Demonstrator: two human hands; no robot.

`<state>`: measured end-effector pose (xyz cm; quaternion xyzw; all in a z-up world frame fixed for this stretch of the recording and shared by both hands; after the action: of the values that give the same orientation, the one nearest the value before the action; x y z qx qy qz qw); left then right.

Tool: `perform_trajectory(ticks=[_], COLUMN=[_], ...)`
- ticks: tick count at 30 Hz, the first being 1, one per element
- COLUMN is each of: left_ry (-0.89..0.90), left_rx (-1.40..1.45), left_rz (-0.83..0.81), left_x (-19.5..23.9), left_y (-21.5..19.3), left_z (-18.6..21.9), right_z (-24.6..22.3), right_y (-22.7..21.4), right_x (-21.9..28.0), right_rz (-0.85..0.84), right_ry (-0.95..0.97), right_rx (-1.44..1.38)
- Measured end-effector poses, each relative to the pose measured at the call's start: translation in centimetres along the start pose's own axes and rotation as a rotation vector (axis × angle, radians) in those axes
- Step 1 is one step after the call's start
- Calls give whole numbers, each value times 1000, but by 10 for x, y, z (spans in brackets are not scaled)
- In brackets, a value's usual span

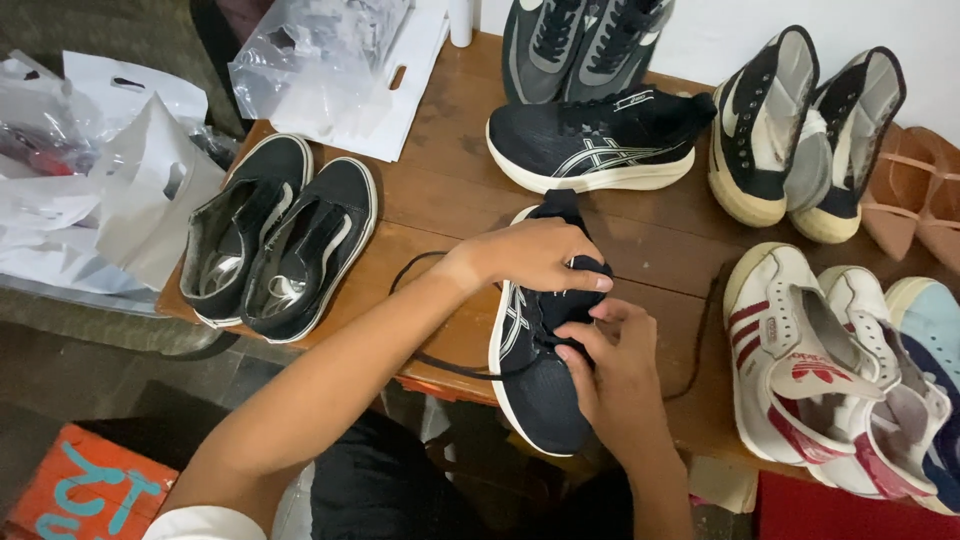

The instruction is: The person laces a black sneaker by hand, threading the laces through the eyelets and pulling them tight. They work on the shoe placed on a wooden table surrounded by other footwear.

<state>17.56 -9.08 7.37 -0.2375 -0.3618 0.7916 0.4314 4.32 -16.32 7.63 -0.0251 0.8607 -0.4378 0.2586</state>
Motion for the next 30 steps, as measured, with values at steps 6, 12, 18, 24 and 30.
perform_trajectory(ticks=[6, 12, 18, 24, 30], left_ry=[-19, -78, -75, -4, -71], left_rx=[12, 21, 120, 194, -58], left_rz=[-8, -3, -5, 4, 25], left_x=[-3, 2, -5, -11, -3], left_y=[1, 0, 6, -1, -13], left_z=[2, -2, -12, -5, -3], right_z=[13, 40, 56, 66, 76], right_y=[8, -1, 6, 9, 9], right_x=[0, 4, 4, 15, 27], right_rz=[-75, -54, -116, -10, -9], right_ry=[146, 365, 347, 381, 450], right_rx=[-76, -259, -504, -698, -731])
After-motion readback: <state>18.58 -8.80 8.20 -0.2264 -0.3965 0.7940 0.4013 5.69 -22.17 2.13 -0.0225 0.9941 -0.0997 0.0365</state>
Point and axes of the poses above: each hand's wrist, its own x-axis away from the middle knuckle, its own y-axis out of the palm, z = x × y, the point moved 8 cm from there along -x, towards the middle knuckle, and after that the axes turned 4 degrees about -x, right-handed, at the moved point
